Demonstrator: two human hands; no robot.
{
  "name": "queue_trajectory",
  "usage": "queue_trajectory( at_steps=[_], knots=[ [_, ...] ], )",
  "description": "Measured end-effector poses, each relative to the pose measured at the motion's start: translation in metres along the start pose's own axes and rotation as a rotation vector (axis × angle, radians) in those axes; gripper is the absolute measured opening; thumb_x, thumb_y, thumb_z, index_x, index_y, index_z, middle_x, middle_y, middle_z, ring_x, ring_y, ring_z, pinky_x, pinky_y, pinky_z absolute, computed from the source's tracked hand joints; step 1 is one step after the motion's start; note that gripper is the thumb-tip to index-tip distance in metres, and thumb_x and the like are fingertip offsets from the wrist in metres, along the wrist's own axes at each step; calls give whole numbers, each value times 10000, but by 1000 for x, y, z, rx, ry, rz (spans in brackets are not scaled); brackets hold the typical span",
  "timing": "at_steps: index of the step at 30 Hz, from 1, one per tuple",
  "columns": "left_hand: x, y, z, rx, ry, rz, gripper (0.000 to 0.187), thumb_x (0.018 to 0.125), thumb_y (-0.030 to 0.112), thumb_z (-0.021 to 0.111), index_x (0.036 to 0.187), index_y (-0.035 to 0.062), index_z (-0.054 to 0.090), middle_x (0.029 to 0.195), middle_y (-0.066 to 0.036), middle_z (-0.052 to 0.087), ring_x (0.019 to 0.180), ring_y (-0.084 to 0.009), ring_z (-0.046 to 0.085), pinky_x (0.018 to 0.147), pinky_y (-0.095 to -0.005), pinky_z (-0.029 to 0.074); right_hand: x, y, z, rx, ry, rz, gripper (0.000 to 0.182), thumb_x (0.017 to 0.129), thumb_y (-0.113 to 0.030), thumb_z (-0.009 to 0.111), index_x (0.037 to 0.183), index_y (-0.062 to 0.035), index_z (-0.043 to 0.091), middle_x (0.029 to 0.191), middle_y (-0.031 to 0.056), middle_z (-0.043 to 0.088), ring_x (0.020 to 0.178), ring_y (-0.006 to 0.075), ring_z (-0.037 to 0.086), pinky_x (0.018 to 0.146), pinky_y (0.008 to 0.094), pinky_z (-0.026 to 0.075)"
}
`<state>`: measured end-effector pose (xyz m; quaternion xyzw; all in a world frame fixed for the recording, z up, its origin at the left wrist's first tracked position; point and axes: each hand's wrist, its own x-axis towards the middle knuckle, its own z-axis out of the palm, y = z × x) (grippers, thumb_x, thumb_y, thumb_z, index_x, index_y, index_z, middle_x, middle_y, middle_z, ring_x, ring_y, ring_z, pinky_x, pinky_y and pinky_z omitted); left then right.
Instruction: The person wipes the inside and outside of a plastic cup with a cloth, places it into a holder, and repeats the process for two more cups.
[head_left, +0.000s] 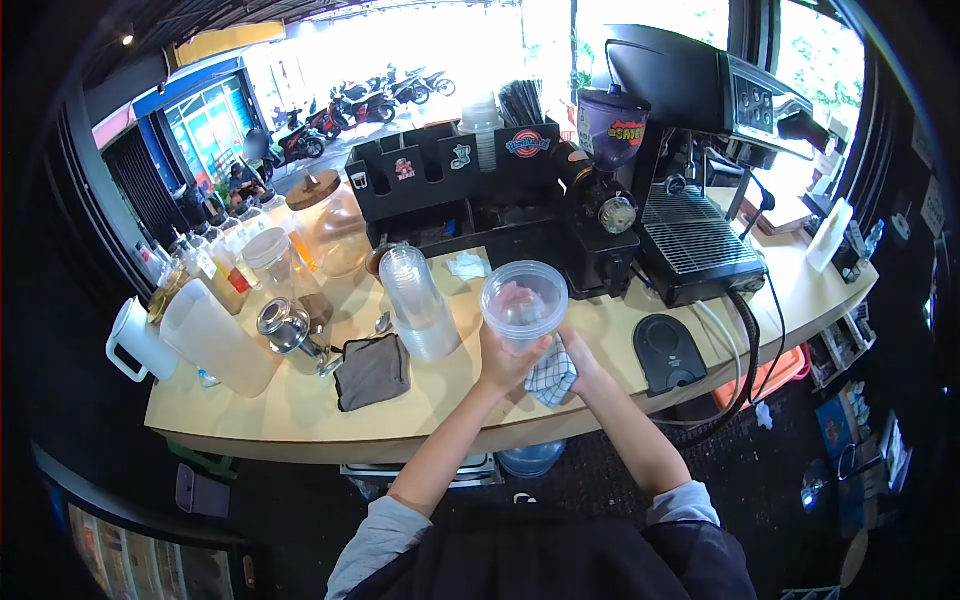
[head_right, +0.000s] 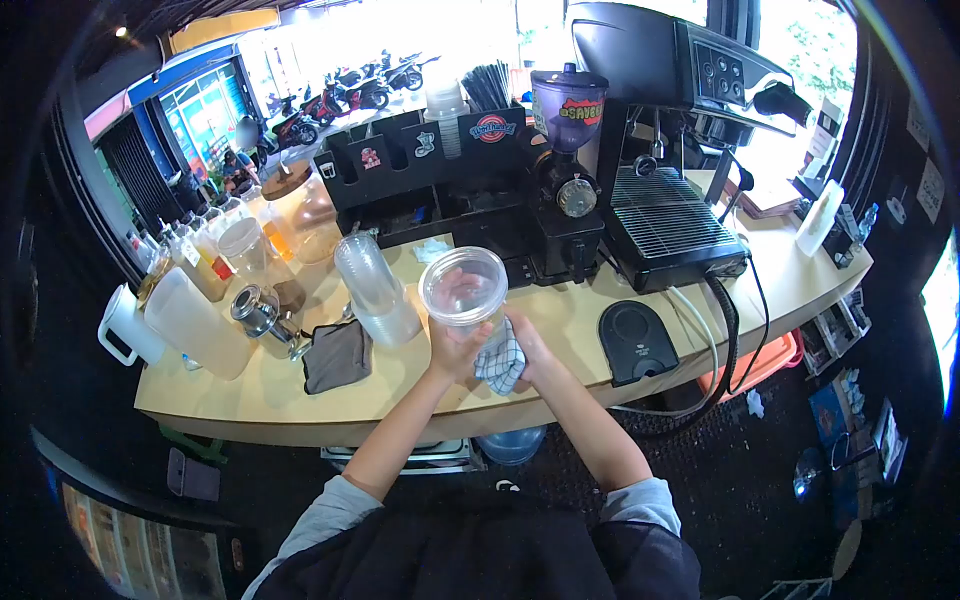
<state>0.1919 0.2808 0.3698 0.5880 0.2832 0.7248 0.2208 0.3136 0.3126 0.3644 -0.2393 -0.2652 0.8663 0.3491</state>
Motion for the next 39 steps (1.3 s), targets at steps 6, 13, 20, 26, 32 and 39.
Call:
queue_trajectory(
  at_steps=[6, 13, 20, 26, 32, 39],
  knots=[
    [7, -17, -18, -129, 155, -277, 567, 809, 188, 650, 1260, 24, 348, 1149, -78, 485, 1067, -181, 499, 932, -319, 394, -29, -21, 0, -307, 114, 77, 421, 918, -369, 450, 1121, -11, 542, 944, 77, 650, 798, 165, 631, 704, 303, 513],
    [6, 0, -19, -800, 168, -702, 436, 891, 362, 459, 1224, 81, 424, 1141, -80, 535, 1052, -223, 532, 928, -416, 416, -41, -63, -20, -1504, 281, -364, 498, 836, -385, 556, 1134, 12, 523, 977, 168, 623, 902, 300, 607, 803, 364, 470],
    [6, 17, -30, -717, -163, -875, 578, 891, 496, 418, 1241, 36, 430, 1064, -133, 590, 919, -249, 614, 806, -358, 509, -46, -69, 6, -1663, 175, -911, 422, 825, -239, 583, 1171, -10, 505, 1171, 178, 512, 1061, 283, 514, 873, 346, 418],
    [7, 33, -38, -296, -201, -935, 516, 867, 373, 549, 1236, 30, 437, 1087, -93, 560, 1023, -161, 550, 831, -289, 474, -35, -58, 36, -1138, -122, -778, 190, 871, -125, 554, 963, 35, 598, 820, 73, 634, 810, 119, 593, 754, 253, 455],
    [-23, 55, -48, 41, -3, -475, 717, 717, 129, 733, 1296, 20, 324, 1165, -104, 483, 1108, -184, 479, 915, -313, 420, -25, -38, 30, -895, -77, -807, 129, 879, -92, 546, 881, 35, 572, 827, 73, 630, 807, 120, 599, 766, 256, 459],
    [-37, 63, -78, 64, -17, -422, 719, 658, 37, 771, 1256, -18, 376, 1186, -113, 489, 1101, -175, 487, 933, -306, 422, -33, -24, 48, -828, -212, -470, 168, 897, -138, 541, 902, 27, 571, 798, 92, 652, 734, 108, 608, 687, 240, 479]
  ],
)
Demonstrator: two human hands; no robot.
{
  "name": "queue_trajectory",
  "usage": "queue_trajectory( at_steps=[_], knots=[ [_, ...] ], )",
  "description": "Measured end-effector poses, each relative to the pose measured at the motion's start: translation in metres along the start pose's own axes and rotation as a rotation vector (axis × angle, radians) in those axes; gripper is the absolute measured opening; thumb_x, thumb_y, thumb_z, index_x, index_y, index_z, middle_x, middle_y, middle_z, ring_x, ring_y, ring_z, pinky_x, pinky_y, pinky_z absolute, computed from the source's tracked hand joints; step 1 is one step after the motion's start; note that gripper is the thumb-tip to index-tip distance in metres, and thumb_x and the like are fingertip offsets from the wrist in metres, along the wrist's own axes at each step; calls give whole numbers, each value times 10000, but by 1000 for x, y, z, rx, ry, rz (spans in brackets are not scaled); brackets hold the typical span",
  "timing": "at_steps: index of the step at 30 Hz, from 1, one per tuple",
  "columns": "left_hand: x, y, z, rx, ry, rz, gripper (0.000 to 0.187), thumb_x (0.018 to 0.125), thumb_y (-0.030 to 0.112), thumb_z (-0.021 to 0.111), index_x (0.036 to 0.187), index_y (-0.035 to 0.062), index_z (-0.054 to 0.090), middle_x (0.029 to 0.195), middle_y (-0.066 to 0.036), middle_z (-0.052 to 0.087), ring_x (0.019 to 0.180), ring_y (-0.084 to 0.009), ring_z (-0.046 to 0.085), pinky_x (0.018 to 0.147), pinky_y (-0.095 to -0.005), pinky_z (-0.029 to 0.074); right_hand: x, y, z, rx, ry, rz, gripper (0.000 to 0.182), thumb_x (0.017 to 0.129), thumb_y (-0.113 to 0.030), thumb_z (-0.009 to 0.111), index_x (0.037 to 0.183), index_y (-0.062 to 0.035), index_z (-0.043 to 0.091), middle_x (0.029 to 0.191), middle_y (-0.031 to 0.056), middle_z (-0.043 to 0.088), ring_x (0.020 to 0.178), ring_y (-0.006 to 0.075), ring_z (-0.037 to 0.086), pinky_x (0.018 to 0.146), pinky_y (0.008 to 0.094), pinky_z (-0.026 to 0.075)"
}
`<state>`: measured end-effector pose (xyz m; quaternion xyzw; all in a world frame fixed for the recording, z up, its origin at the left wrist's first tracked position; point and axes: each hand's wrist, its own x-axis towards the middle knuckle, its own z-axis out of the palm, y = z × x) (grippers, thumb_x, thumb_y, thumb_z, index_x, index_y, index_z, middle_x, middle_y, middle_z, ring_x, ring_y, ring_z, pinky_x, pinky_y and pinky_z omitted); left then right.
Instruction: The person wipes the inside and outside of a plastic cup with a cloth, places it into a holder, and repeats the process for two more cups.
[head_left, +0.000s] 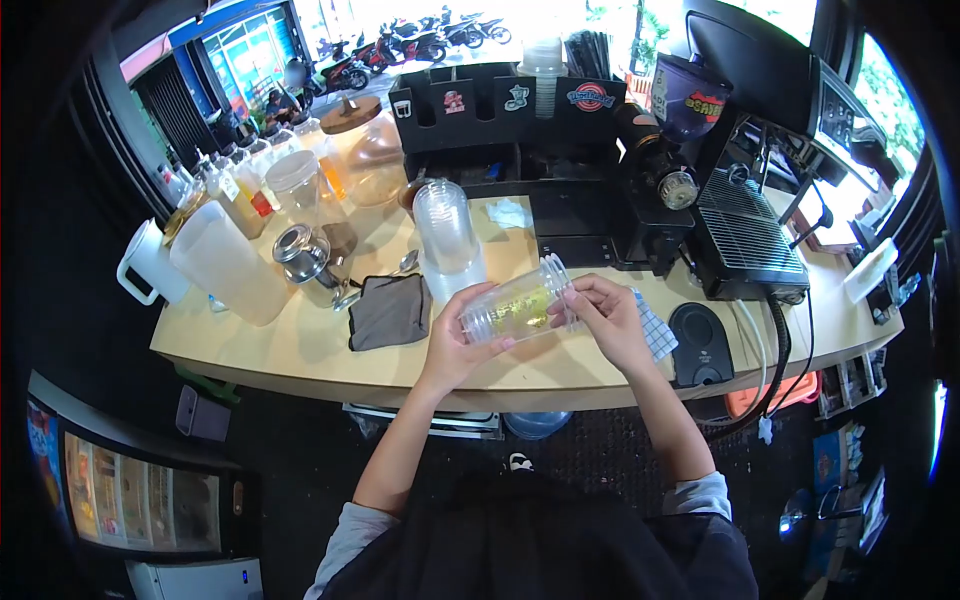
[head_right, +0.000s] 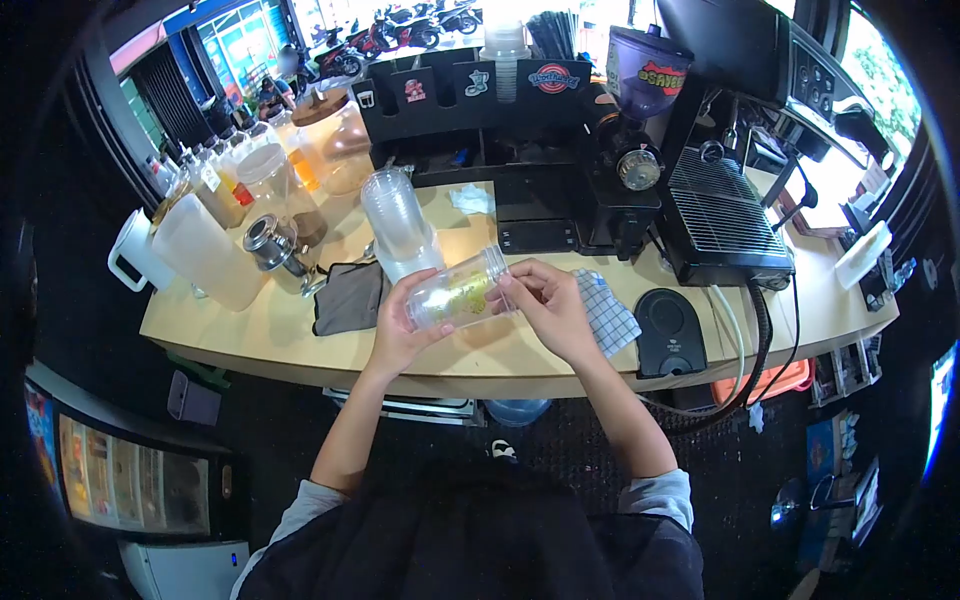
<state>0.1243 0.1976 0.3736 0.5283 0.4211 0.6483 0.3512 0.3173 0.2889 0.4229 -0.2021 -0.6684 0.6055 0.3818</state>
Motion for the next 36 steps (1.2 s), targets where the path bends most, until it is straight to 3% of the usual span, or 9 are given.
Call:
queue_trajectory(
  at_steps=[10, 19, 28, 36],
  knots=[
    [-19, 1, -26, -10, 56, -3, 649, 658, 24, 763, 1221, -38, 444, 1148, -111, 533, 1060, -168, 518, 921, -306, 429, -7, 15, 21, 34, -19, -64, 152, 880, -100, 561, 936, 39, 586, 834, 119, 659, 768, 140, 628, 721, 265, 506],
    [-21, 13, -27, 22, 42, 8, 666, 642, 42, 784, 1219, -38, 460, 1139, -118, 549, 1046, -162, 530, 903, -303, 447, -6, 12, 17, 107, -147, 22, 128, 861, -88, 585, 892, 35, 604, 857, 137, 660, 797, 172, 645, 749, 288, 522],
    [-16, 15, -23, 0, 47, -17, 616, 695, 76, 753, 1218, -51, 453, 1120, -118, 560, 1018, -155, 547, 866, -283, 473, -8, 1, 18, 58, -44, 10, 139, 867, -84, 576, 895, 48, 605, 847, 122, 661, 791, 160, 642, 748, 281, 523],
    [-13, -1, -24, -124, 98, -112, 545, 738, 119, 714, 1207, -39, 485, 1114, -102, 569, 1006, -137, 536, 875, -274, 425, -13, 2, 15, -5, -59, -56, 139, 858, -86, 590, 903, 44, 610, 852, 125, 664, 810, 148, 638, 752, 267, 517]
  ],
)
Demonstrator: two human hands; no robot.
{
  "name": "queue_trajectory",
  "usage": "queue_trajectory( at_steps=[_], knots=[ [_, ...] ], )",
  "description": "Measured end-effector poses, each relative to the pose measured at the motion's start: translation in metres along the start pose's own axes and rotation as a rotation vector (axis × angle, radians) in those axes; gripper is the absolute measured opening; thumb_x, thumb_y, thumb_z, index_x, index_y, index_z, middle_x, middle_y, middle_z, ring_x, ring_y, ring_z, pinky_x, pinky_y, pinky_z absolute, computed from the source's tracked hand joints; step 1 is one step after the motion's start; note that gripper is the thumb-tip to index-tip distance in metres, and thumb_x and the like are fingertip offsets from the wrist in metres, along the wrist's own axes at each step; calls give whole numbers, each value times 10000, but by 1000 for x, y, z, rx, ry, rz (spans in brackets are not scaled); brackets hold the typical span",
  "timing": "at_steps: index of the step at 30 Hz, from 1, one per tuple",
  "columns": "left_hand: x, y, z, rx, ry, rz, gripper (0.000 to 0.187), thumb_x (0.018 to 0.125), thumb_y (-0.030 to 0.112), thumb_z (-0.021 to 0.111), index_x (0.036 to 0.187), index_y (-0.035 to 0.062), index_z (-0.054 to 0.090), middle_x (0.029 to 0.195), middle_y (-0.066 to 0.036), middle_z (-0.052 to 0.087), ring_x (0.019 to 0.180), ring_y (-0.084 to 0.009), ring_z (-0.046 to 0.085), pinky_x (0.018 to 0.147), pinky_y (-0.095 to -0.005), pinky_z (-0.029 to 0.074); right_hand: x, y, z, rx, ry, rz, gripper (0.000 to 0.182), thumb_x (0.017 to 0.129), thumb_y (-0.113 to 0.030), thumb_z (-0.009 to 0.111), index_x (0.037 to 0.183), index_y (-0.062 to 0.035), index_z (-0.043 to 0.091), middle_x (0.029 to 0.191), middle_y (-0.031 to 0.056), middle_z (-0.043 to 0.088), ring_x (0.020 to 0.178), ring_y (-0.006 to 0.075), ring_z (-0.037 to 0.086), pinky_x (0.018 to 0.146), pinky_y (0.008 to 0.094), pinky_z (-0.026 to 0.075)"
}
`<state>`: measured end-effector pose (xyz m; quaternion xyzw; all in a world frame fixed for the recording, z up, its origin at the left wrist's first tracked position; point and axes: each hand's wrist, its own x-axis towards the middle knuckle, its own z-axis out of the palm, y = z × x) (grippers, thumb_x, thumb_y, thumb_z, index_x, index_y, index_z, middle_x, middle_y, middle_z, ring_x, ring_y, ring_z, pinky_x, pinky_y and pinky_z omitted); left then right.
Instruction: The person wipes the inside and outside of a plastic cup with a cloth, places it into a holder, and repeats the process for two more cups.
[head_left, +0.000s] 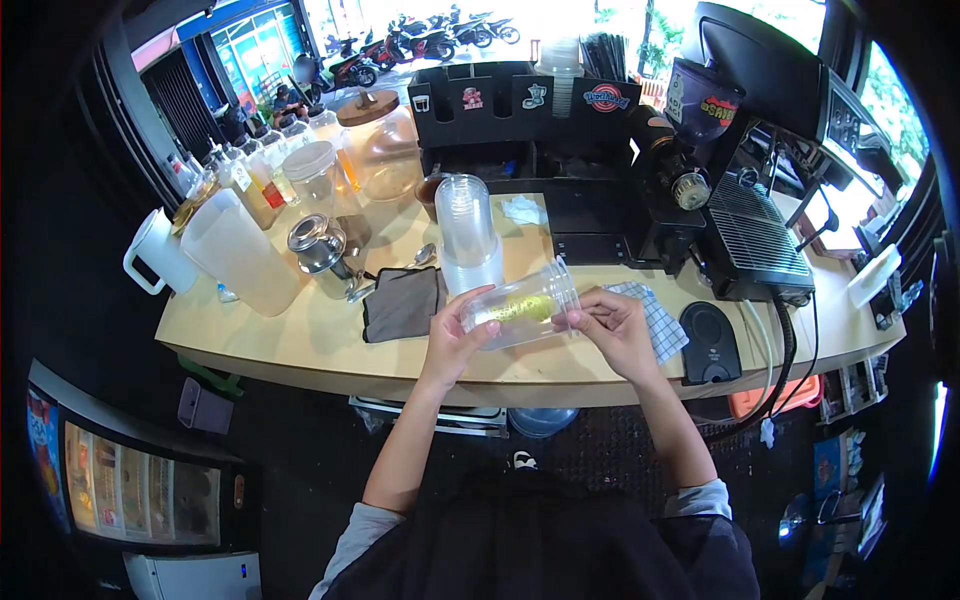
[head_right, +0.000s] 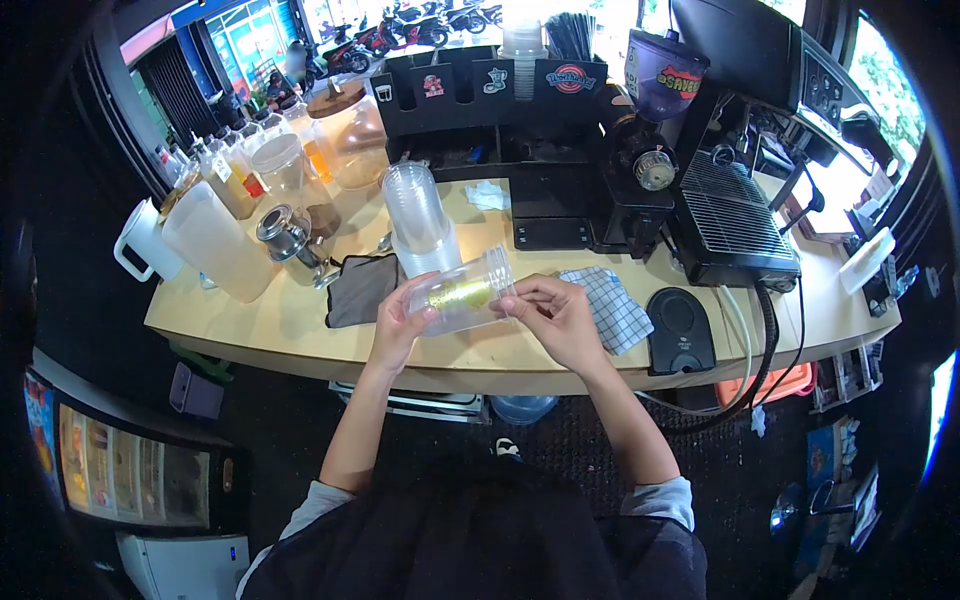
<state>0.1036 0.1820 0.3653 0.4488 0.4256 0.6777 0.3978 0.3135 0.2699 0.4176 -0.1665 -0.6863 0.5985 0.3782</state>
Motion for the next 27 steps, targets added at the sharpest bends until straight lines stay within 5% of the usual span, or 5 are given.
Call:
queue_trajectory(
  at_steps=[19, 24, 27],
  knots=[
    [10, 11, 12, 46, -41, 21, 580, 716, 72, 730, 1221, -47, 471, 1114, -116, 559, 996, -147, 544, 857, -277, 448, 2, -1, -9, 72, -5, 23, 117, 830, -65, 623, 873, 41, 602, 865, 127, 661, 816, 164, 645, 756, 267, 519],
    [20, 23, 31, -16, 133, 16, 562, 762, 124, 706, 1196, -31, 386, 1046, -115, 570, 912, -130, 569, 737, -254, 493, 4, -3, -17, 125, 22, 20, 94, 822, -47, 628, 852, 31, 585, 875, 124, 660, 848, 173, 645, 773, 267, 516],
    [29, 38, 44, -32, 159, -88, 544, 776, 143, 698, 1174, -7, 359, 1049, -119, 548, 951, -145, 548, 786, -262, 474, 5, 1, -22, 131, 32, -10, 79, 817, -36, 631, 844, 19, 580, 881, 123, 661, 868, 177, 643, 783, 266, 512]
  ],
)
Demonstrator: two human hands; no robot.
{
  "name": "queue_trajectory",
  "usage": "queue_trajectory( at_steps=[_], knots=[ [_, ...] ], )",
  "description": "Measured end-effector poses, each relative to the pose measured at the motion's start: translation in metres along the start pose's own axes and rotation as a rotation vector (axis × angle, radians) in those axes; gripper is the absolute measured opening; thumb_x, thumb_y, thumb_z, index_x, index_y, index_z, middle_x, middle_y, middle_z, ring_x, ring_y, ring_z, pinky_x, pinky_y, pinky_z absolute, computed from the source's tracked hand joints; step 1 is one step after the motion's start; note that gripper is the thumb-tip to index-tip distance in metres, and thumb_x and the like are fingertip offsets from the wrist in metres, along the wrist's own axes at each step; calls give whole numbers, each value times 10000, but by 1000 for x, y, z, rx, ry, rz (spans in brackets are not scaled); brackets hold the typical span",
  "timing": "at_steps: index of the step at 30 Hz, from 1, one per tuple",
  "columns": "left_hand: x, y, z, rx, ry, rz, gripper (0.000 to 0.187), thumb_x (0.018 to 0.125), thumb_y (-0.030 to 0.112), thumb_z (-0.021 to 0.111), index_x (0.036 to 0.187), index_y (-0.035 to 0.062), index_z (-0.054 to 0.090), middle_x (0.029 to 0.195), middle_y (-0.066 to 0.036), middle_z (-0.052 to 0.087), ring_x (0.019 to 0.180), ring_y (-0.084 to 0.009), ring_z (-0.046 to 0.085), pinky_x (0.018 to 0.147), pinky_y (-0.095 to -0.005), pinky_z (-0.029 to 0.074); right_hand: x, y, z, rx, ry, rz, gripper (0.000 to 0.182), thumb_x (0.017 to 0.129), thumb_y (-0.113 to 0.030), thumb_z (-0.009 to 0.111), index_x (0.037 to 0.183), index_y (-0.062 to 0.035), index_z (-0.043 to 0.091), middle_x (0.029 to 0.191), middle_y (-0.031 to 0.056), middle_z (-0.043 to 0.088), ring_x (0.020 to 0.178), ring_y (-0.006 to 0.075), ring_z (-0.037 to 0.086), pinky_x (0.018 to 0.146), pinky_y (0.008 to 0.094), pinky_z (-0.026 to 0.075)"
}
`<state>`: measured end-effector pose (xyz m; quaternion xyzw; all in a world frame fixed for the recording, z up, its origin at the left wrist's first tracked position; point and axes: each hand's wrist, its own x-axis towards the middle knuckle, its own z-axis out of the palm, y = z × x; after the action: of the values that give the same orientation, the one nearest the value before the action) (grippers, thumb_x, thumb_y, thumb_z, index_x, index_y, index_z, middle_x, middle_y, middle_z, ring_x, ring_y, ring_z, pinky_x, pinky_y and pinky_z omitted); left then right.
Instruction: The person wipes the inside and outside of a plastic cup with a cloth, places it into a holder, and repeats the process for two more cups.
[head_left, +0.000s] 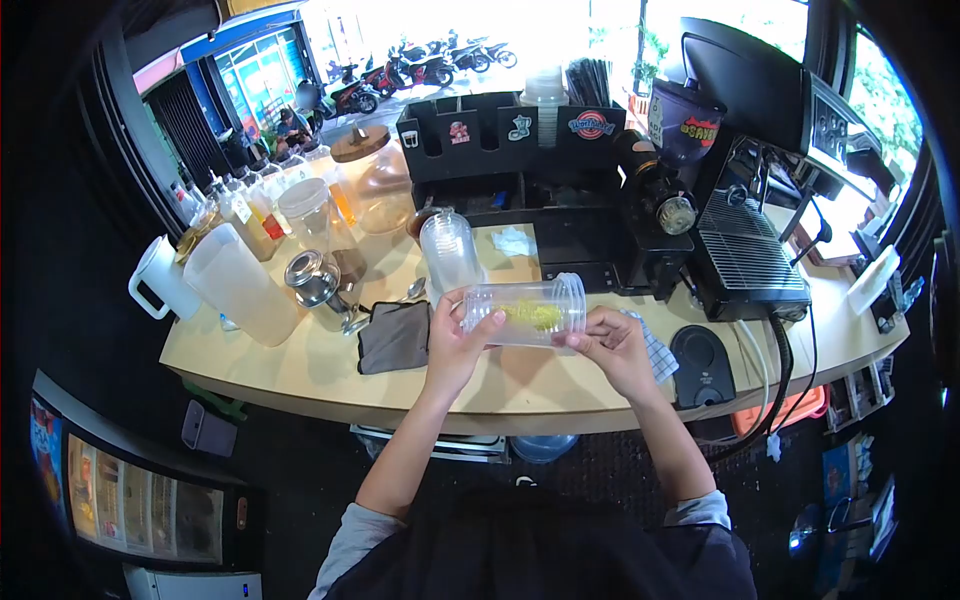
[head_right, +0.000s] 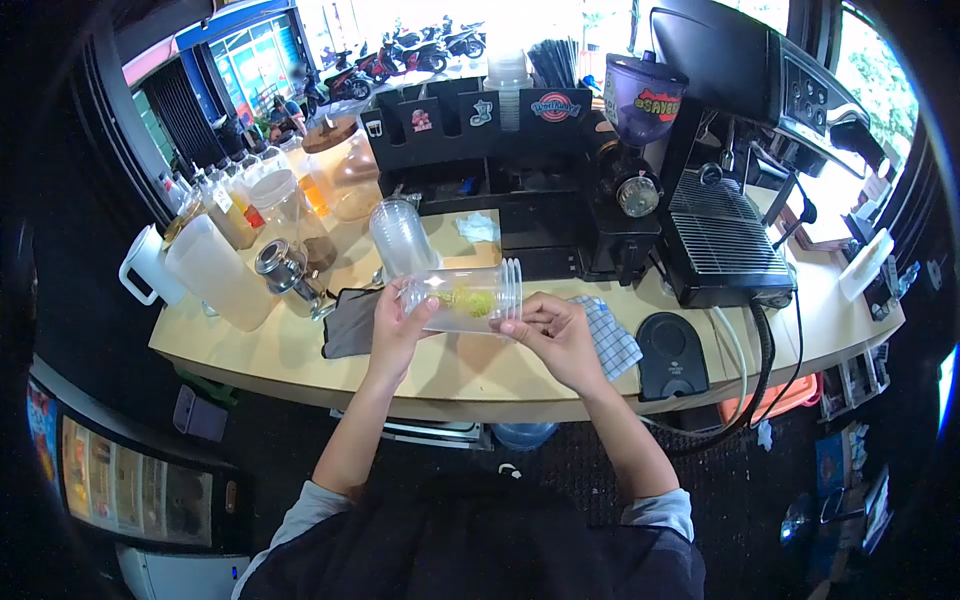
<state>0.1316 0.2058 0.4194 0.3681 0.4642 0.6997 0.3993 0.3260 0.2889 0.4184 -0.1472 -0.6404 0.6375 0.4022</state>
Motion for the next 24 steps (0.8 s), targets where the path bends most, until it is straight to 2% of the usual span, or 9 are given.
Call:
queue_trajectory(
  at_steps=[1, 3, 7, 10, 13, 16, 18, 21, 24],
  knots=[
    [4, -2, 4, 0, -3, 6, 544, 776, 143, 698, 1174, -7, 359, 1049, -119, 548, 951, -145, 548, 786, -262, 474, 0, 1, -2, 5, 1, -15, 73, 815, -30, 632, 842, 14, 580, 886, 122, 661, 877, 177, 641, 788, 266, 510],
    [12, -8, 12, 256, -34, 310, 566, 783, 162, 695, 1207, -3, 359, 1095, -120, 499, 1011, -173, 512, 855, -280, 437, -1, -1, -3, 1, 3, -19, 75, 812, -25, 634, 854, 12, 583, 902, 122, 661, 879, 163, 636, 794, 263, 505],
    [24, 13, 32, 212, -80, 295, 629, 769, 188, 710, 1242, 1, 342, 1121, -129, 460, 1048, -204, 482, 907, -300, 396, 2, -6, -10, 11, 64, -72, 56, 818, -11, 622, 854, 19, 591, 908, 117, 662, 867, 131, 621, 806, 255, 491],
    [41, 37, 42, 665, -42, 625, 742, 685, 238, 778, 1243, -1, 351, 1108, -154, 458, 1024, -229, 487, 884, -329, 410, 15, -8, -20, 11, 48, -83, 144, 799, -1, 640, 920, 21, 564, 936, 94, 635, 864, 127, 608, 804, 255, 483],
    [57, 63, 54, 580, -41, 627, 732, 654, 242, 797, 1215, 13, 387, 1099, -153, 465, 1018, -236, 493, 877, -335, 417, 37, -28, -16, -184, 198, -311, 385, 709, -21, 717, 1030, 8, 507, 1014, 103, 560, 951, 170, 568, 842, 297, 456],
    [79, 92, 55, 651, -94, 636, 719, 614, 250, 817, 1173, 17, 429, 1104, -146, 493, 1017, -228, 513, 883, -330, 418, 65, -54, -10, -830, 332, -650, 693, 557, -81, 778, 1155, -26, 433, 1128, 151, 461, 1112, 305, 442, 923, 386, 381],
    [97, 106, 49, 909, -139, 774, 773, 592, 271, 828, 1209, 21, 434, 1150, -143, 500, 1050, -222, 520, 880, -324, 428, 91, -70, 2, -878, 212, -689, 718, 606, -162, 761, 1222, -58, 407, 1147, 159, 464, 1091, 323, 459, 910, 394, 396],
    [122, 122, 44, 921, -212, 701, 836, 603, 302, 822, 1273, 30, 402, 1181, -154, 487, 1069, -221, 513, 883, -323, 431, 135, -83, 18, -925, 91, -668, 752, 627, -201, 754, 1269, -76, 382, 1179, 166, 462, 1079, 322, 480, 897, 391, 412],
    [163, 125, 27, 539, -308, 622, 786, 728, 298, 740, 1335, 35, 316, 1237, -149, 452, 1076, -205, 501, 893, -321, 425, 185, -92, 24, -977, 36, -641, 751, 636, -229, 742, 1276, -88, 377, 1163, 171, 467, 1039, 329, 508, 855, 400, 435]
  ],
)
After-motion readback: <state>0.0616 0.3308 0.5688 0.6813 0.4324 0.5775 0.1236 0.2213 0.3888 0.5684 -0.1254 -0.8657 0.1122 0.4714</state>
